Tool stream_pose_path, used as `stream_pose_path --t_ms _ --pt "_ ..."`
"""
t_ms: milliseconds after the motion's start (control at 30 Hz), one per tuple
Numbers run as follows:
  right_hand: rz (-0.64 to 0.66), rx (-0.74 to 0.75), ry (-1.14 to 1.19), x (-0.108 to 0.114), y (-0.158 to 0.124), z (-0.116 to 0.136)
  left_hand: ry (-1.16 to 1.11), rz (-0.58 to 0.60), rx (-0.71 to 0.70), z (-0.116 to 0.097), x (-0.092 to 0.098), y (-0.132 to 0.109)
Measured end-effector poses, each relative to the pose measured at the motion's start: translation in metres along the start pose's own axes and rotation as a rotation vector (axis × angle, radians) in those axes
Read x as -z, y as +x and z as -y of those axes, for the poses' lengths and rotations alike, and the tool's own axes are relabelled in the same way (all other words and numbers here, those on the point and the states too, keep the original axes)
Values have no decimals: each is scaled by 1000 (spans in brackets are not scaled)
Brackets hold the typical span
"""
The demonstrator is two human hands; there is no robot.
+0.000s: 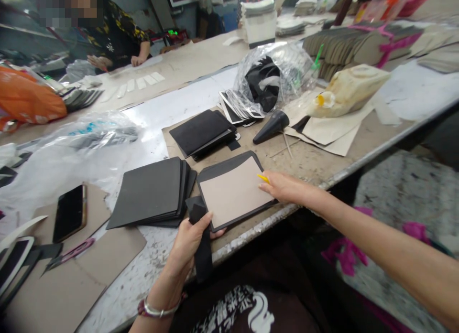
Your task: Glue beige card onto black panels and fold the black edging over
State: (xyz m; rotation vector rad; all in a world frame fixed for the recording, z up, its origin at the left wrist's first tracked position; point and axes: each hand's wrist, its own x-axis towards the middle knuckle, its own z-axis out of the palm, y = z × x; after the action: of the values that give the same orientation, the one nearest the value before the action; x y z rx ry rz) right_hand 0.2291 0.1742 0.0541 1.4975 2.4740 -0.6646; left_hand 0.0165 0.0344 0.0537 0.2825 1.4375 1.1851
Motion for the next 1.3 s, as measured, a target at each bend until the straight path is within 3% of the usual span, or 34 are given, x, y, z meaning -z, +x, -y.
stream_pose_path --t_ms 267,567,1000,1300 --pt "-12 45 16 0 -1 -2 84 6 -11 -4 -2 0" --pt "56 3 67 12 -8 9 60 22 -2 -3 3 0" --pt "109 -39 84 10 -6 8 42 36 10 -8 1 -2" --pt "111 -53 83 13 -9 10 42 47 -20 0 7 3"
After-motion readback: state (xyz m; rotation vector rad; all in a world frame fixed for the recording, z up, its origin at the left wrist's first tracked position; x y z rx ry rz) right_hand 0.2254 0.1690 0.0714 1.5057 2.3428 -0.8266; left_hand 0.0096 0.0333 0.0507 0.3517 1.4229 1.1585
